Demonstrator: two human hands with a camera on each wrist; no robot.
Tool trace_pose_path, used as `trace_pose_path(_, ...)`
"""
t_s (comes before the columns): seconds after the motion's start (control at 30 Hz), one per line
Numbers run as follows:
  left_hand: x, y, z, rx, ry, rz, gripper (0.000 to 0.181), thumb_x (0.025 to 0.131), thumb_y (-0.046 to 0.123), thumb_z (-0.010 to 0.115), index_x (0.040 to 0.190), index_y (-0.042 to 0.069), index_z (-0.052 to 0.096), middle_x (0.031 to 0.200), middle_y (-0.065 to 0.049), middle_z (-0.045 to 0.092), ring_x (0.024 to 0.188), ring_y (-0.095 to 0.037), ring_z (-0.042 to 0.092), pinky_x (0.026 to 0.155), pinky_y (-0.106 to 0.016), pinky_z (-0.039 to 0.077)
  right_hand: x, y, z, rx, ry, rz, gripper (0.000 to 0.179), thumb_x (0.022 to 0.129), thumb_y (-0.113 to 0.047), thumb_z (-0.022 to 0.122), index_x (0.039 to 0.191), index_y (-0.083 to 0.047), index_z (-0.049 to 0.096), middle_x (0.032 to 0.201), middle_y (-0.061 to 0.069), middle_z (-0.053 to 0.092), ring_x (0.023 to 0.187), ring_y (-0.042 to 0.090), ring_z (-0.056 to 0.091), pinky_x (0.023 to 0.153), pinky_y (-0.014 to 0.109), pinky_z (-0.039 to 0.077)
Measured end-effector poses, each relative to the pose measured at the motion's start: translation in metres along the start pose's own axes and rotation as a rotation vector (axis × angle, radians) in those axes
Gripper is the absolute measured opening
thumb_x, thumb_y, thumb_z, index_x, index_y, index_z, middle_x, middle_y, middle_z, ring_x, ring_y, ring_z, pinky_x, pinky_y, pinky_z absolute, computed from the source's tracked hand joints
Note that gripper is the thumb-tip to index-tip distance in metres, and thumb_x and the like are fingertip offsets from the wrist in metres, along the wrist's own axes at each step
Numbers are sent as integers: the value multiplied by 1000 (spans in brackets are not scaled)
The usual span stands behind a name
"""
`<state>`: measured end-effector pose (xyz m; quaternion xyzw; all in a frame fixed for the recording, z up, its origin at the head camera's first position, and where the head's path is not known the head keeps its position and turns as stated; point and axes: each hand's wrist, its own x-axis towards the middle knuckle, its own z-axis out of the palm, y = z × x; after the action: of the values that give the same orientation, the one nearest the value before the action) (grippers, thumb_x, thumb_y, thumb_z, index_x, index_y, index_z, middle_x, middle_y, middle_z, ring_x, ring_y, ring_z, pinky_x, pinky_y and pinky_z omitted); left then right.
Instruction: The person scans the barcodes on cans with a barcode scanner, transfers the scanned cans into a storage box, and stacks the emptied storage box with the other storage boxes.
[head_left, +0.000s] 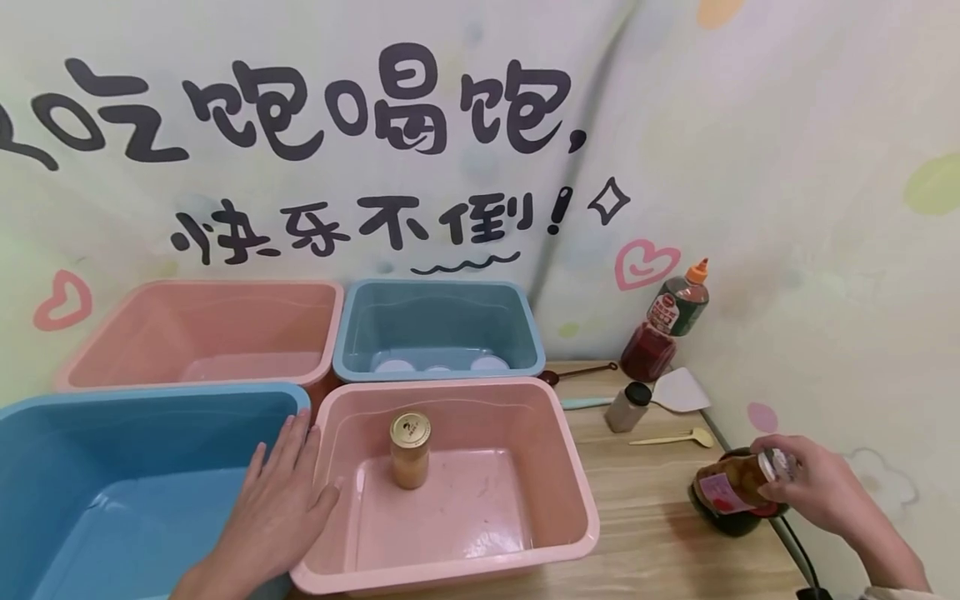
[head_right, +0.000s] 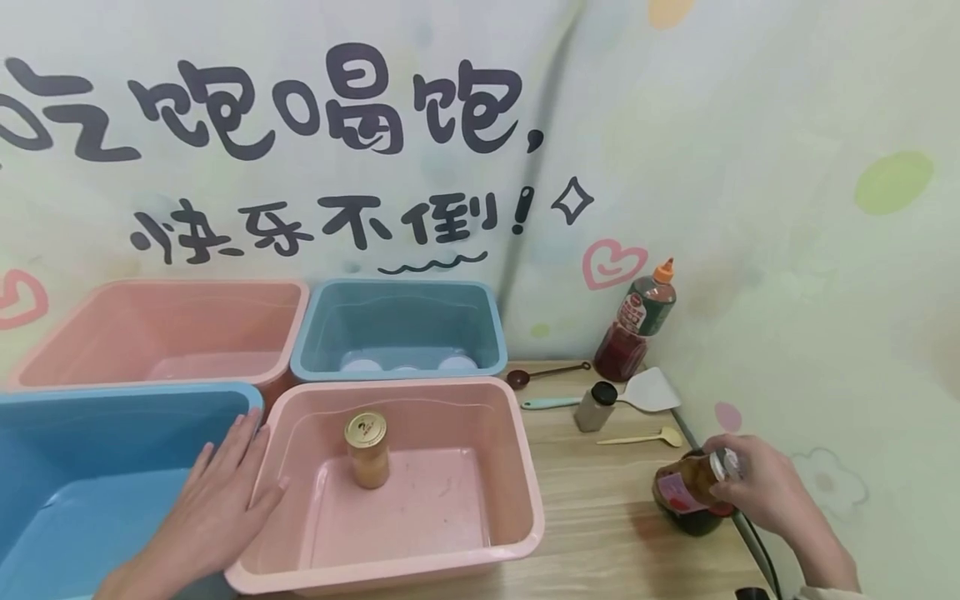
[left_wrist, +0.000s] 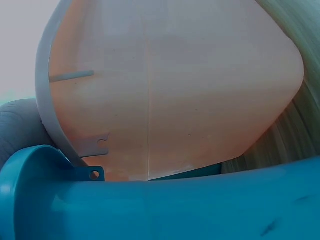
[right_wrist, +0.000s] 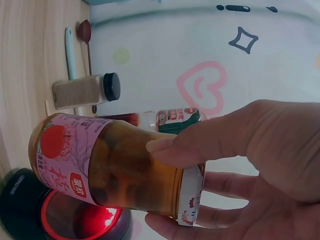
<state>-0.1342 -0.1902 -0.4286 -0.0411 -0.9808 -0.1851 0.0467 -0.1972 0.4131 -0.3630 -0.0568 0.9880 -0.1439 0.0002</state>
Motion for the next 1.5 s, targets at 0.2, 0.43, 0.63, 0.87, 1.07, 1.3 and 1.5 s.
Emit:
trace_pose_path(0.2,0,2,2,-3,3,-4,79,91,32,67,147,-13,36,163,-29,17,149,-50,19,112,-74,16,8,-24,-17,31,52,-74,41,71,-8,83,109,-3,66,103,29,66,78,26,58,57,33,43)
trace_pose_path(0.43,-2,2,3,5,48,15,77,90,31,69,145,-14,39,162,-29,20,147,-51,22,111,-73,18,35,-88,-53,82,121,-213,44,77,-12,83,118,-5,68,106,29,68,81,29,63,54,27,47)
trace_pose_path(0.63,-4,0,0,6,44,4,78,89,31,69,145,-14,38,162,-29,20,148,-50,21,112,-73,18,71,-171,-71,145,84,-345,41,81,-14,81,120,-8,69,105,21,68,84,28,60,58,29,49)
trace_pose_path(0.87,-5,0,-1,22,28,-1,78,91,33,67,148,-11,36,163,-28,19,149,-49,18,113,-72,21,128,-277,-57,164,-77,-480,39,82,-12,75,121,-11,69,102,15,68,89,29,60,67,33,51)
trace_pose_path(1.07,-6,-1,-4,28,64,23,76,91,31,67,147,-11,37,163,-27,21,150,-48,19,114,-70,23,167,-351,-32,247,-180,-572,39,83,-10,75,122,-10,68,109,15,65,89,27,61,69,31,56)
trace_pose_path(1.3,-7,-2,-5,35,67,14,77,89,30,69,148,-10,38,163,-27,21,150,-47,19,114,-70,24,201,-417,-2,208,-250,-757,39,85,-10,74,123,-11,68,112,8,66,93,21,60,74,28,55)
trace_pose_path(1.5,-5,0,-4,46,71,16,77,89,33,69,148,-8,40,163,-25,22,150,-46,21,115,-68,24,222,-457,29,228,-268,-788,39,88,-14,73,126,-12,66,118,7,65,98,20,61,79,25,55)
